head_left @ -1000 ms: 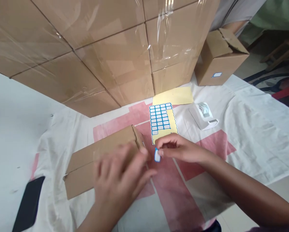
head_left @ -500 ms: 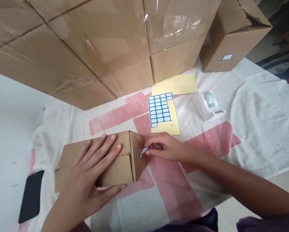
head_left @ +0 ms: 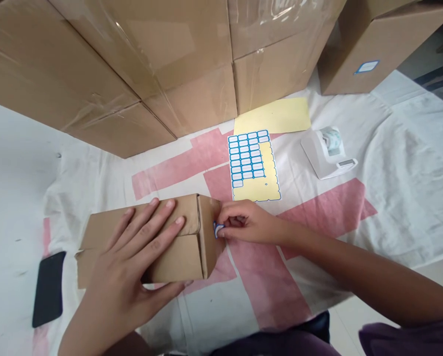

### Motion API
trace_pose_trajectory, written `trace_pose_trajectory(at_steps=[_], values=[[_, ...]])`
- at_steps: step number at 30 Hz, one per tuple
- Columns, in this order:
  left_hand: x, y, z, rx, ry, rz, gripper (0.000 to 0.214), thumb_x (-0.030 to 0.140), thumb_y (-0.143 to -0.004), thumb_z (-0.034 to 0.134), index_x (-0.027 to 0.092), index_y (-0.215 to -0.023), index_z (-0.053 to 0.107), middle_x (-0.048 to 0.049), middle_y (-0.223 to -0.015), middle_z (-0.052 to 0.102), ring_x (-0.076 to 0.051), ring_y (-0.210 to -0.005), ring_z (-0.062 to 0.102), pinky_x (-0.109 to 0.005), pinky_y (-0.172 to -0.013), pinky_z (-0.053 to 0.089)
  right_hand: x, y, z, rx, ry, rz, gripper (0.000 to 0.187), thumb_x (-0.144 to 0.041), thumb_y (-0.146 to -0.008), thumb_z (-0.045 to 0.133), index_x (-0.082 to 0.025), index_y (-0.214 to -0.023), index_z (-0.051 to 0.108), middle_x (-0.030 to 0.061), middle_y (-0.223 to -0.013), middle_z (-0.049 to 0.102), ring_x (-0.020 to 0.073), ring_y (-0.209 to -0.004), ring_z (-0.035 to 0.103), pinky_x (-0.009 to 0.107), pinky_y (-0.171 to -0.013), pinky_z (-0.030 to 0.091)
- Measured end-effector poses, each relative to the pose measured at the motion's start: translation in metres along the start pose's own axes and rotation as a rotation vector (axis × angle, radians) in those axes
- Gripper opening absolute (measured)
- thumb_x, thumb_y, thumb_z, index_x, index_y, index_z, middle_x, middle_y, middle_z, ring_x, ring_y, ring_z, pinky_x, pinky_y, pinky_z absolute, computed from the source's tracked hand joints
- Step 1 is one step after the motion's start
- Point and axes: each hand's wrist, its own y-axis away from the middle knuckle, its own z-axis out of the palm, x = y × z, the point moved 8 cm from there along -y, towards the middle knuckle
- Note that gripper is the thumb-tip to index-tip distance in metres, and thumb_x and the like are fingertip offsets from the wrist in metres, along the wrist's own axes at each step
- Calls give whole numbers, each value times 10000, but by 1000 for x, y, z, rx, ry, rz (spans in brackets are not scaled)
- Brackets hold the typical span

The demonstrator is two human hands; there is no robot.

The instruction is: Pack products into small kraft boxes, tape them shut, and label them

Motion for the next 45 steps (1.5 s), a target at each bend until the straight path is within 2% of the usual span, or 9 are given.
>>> trace_pose_trajectory(at_steps=[13,20,24,27,30,35,41,42,45], values=[[0,0,-1,-22,6,-37,839,461,-939,621,305,-1660,222,-26,-1741,250,-284,-1610,241,-464,-1332,132,7,-1,4,-3,-106,111,178,-333,-879,753,-181,-830,673,-1,-825,649,113,-701,545,259,-628,417],[2,-1,0,-38,-10,-33,833,423,-934,621,289,-1657,229,-27,-1747,230,-284,-1613,231,-476,-1333,130,12,0,6,15,-155,181,220,-345,-862,770,-193,-833,614,-51,-698,539,95,-626,470,241,-573,372],[2,2,1,-50,-13,-52,842,403,-933,628,313,-1660,214,-22,-1748,225,-302,-1608,241,-505,-1328,144,14,2,2,50,-124,269,334,-371,-824,811,-215,-964,551,-42,-819,575,95,-654,480,238,-586,397],[1,2,0,-43,-4,-65,837,412,-931,629,324,-1658,223,-21,-1742,247,-314,-1598,269,-517,-1325,159,8,3,-5,114,-24,226,509,-333,-779,848,-232,-1174,544,37,-1135,594,105,-748,525,257,-627,451],[0,2,1,-54,1,-70,841,425,-929,627,330,-1659,219,-15,-1744,239,-313,-1603,256,-505,-1329,147,4,2,-6,124,-6,159,670,-296,-826,808,-284,-1403,468,97,-1435,476,127,-860,580,298,-701,514],[2,1,0,-52,-12,-58,837,397,-939,621,332,-1661,203,-11,-1750,216,-301,-1610,237,-504,-1325,152,5,1,-2,70,-11,146,569,-328,-920,725,-273,-1437,493,87,-1376,552,154,-909,600,341,-798,553],[2,0,0,-39,-8,-55,847,392,-930,634,331,-1660,209,-10,-1748,225,-300,-1603,257,-501,-1322,161,4,1,1,-26,-20,128,837,-362,-783,874,-294,-1486,424,97,-1453,499,159,-919,616,346,-792,566],[3,-1,-1,-35,-5,-46,844,394,-932,630,323,-1661,211,-12,-1748,225,-297,-1605,252,-497,-1324,156,5,1,1,-21,-26,136,813,-366,-791,869,-291,-1474,434,94,-1437,510,161,-922,613,342,-785,562],[4,-2,-1,-35,-3,-23,829,417,-946,614,310,-1662,208,-13,-1749,219,-282,-1610,236,-486,-1327,144,7,0,-4,36,-45,162,562,-332,-893,766,-261,-1386,505,81,-1357,556,150,-901,600,324,-765,541]])
